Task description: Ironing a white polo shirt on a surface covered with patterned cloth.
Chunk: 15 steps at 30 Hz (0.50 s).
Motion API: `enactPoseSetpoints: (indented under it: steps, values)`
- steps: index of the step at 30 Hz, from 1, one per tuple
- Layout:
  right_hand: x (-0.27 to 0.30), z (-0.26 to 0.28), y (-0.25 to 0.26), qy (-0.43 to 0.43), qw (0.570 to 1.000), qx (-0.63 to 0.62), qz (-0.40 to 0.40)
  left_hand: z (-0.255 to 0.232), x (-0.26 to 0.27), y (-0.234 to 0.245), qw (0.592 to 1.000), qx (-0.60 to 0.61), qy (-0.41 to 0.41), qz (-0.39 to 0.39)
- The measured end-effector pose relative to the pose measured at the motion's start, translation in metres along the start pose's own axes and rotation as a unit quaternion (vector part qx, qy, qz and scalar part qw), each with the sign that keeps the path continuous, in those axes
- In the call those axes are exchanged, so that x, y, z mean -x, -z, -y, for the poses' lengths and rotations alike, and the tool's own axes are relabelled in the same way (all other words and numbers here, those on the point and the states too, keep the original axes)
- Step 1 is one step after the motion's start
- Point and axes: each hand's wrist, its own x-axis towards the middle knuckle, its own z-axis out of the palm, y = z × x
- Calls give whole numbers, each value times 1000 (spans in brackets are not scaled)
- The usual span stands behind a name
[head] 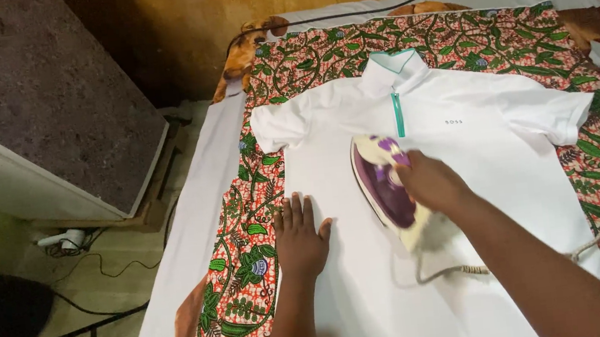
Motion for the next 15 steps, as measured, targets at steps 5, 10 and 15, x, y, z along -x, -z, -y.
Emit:
enactPoseSetpoints:
  steps: [5,10,15]
  values:
    - [-83,9,-1,47,998,-35,-25,-1,-2,3,1000,-3,3,7]
    - [-137,-3,-19,11,998,-54,-35,-1,-1,3,1000,8,8,2]
    - [-118,-55,-42,124,989,72,-28,0,0,1,1000,7,7,7]
